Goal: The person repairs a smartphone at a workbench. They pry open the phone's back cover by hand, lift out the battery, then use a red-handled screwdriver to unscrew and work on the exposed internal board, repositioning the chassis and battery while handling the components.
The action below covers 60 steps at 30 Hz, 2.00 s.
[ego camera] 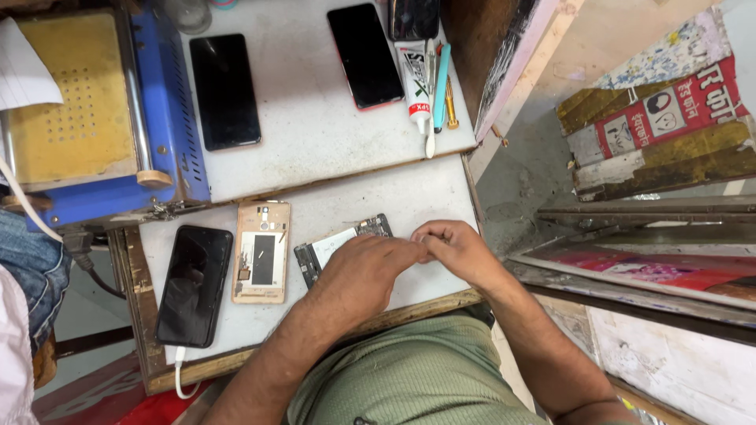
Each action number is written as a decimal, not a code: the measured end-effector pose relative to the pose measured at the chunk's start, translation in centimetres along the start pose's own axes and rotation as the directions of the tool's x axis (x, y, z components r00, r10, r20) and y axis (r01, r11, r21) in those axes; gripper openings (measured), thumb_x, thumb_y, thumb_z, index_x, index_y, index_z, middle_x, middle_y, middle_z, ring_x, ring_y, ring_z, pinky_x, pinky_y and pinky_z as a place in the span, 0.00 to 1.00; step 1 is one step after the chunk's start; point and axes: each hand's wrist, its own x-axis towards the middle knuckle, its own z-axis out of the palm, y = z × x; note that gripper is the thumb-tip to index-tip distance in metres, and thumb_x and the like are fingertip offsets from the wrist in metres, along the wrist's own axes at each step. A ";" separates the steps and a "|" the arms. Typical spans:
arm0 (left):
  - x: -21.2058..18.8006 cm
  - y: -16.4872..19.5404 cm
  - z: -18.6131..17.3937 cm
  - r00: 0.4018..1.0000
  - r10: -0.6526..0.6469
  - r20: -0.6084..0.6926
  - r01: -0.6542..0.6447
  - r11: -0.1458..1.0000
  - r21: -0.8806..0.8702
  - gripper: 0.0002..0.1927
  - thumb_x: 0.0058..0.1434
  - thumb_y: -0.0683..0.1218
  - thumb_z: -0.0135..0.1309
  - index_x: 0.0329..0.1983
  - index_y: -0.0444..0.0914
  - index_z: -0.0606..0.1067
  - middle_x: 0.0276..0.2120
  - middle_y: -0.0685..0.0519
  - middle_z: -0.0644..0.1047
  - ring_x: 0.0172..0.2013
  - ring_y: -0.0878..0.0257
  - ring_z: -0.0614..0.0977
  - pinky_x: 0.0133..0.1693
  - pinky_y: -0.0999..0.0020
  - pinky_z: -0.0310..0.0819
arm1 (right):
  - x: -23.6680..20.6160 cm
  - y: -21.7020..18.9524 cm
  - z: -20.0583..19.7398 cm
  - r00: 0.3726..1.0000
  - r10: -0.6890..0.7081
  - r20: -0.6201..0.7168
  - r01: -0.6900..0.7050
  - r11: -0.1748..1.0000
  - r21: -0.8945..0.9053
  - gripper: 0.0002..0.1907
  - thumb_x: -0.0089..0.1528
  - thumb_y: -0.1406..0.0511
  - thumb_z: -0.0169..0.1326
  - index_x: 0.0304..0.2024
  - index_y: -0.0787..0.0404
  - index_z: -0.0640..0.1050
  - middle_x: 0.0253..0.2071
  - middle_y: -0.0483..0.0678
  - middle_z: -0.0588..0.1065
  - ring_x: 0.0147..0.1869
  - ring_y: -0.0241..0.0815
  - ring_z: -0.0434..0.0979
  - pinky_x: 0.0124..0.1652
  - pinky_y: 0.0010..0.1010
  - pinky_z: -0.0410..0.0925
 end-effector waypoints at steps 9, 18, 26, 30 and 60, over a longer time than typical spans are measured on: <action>0.7 -0.1 -1.0 0.971 -0.140 0.194 0.160 0.983 -0.090 0.12 0.64 0.42 0.51 0.50 0.41 0.76 0.37 0.51 0.82 0.39 0.55 0.83 0.48 0.54 0.72 | -0.1 1.8 -0.2 0.995 -0.045 0.094 0.034 0.993 0.116 0.15 0.69 0.65 0.46 0.38 0.70 0.81 0.37 0.51 0.80 0.40 0.39 0.82 0.43 0.28 0.78; 0.5 -0.6 -0.6 0.966 -0.192 0.172 0.155 0.966 0.208 0.09 0.69 0.50 0.54 0.49 0.43 0.76 0.36 0.51 0.83 0.48 0.56 0.82 0.64 0.38 0.61 | 0.0 0.7 0.0 0.995 -0.005 0.096 -0.004 0.996 0.092 0.08 0.67 0.69 0.50 0.42 0.68 0.78 0.37 0.49 0.80 0.39 0.37 0.81 0.42 0.28 0.77; 0.1 -1.5 0.1 0.979 -0.201 0.019 0.197 0.971 0.138 0.12 0.65 0.51 0.63 0.43 0.40 0.76 0.23 0.51 0.80 0.30 0.55 0.84 0.55 0.46 0.73 | 0.0 -0.7 0.7 0.989 -0.047 0.141 0.042 0.998 0.042 0.10 0.67 0.70 0.51 0.47 0.69 0.79 0.40 0.47 0.79 0.43 0.35 0.80 0.45 0.28 0.76; -0.8 -2.0 0.4 0.953 -0.262 -0.150 0.263 0.965 -0.013 0.15 0.63 0.50 0.64 0.46 0.38 0.77 0.25 0.52 0.81 0.29 0.57 0.84 0.53 0.50 0.76 | -0.2 -1.3 1.1 0.989 -0.046 0.137 0.045 0.999 0.006 0.13 0.65 0.71 0.55 0.52 0.68 0.79 0.39 0.46 0.79 0.42 0.33 0.79 0.45 0.26 0.75; -20.6 -2.8 -6.1 0.311 -0.661 -0.683 0.544 0.713 -0.442 0.18 0.68 0.34 0.62 0.56 0.28 0.68 0.47 0.42 0.77 0.46 0.60 0.82 0.53 0.67 0.79 | 5.4 -7.0 20.8 0.759 -0.338 0.557 0.594 0.709 -0.379 0.13 0.65 0.68 0.54 0.52 0.60 0.82 0.49 0.53 0.81 0.50 0.52 0.84 0.51 0.39 0.76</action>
